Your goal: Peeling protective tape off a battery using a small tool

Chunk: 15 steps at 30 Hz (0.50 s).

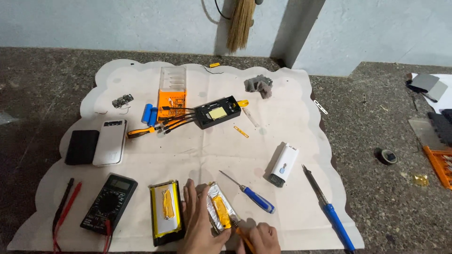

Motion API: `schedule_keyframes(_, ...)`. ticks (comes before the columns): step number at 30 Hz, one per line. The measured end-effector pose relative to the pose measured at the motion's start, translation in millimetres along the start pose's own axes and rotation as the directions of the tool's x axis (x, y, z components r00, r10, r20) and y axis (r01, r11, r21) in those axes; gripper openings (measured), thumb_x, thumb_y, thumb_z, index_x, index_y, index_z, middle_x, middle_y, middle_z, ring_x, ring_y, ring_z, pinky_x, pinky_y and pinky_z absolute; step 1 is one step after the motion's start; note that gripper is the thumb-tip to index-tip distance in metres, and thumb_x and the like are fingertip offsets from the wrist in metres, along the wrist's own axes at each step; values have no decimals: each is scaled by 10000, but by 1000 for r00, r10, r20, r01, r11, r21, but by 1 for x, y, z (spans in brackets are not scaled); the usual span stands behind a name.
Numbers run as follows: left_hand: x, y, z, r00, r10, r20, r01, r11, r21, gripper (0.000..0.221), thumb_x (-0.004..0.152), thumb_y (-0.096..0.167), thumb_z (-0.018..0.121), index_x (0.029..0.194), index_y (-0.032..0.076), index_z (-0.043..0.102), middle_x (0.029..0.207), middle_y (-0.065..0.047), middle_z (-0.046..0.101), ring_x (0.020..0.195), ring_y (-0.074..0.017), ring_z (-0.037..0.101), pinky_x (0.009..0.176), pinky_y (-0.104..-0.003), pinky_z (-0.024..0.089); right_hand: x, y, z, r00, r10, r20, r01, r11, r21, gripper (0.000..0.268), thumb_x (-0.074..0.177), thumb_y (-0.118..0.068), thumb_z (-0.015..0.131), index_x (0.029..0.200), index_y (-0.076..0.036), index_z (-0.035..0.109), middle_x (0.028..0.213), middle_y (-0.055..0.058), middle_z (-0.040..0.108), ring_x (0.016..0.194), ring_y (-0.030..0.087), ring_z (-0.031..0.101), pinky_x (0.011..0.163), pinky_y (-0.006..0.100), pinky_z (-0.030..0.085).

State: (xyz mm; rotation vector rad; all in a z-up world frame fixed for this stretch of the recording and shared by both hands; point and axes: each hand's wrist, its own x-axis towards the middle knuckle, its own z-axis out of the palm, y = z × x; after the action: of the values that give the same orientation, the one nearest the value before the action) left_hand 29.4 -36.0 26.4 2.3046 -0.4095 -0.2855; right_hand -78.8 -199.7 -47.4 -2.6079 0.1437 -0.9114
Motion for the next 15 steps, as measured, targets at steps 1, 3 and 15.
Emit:
schedule_keyframes(1,0,1,-1,1000,-3,0,3,1000,-14,1302,580,243,1029,1580,181,197,1731,-138,-131,1590,-373,-149,1199,-596,29,0,4,-2,1000,17,18,-18,999,39,238,723,-255,713,954,-200,712,779,37,576,706,232,547,672,333,440)
schedule_keyframes(3,0,2,-1,1000,-5,-1,5,1000,-29,1283,592,255,1016,1577,185,197,1734,-133,-137,1591,-376,-144,1195,-613,39,4,1,-6,999,32,37,-35,996,78,273,738,-264,726,1002,-198,732,786,16,570,720,228,544,695,329,449)
schedule_keyframes(15,2,-5,3,1000,13,-27,-13,1000,-18,1285,555,258,989,1577,195,214,1731,-146,-62,1588,-399,-88,1191,-588,75,11,-5,-7,1000,-10,-3,11,997,74,212,759,-246,669,951,-167,707,800,46,606,751,241,553,692,334,430)
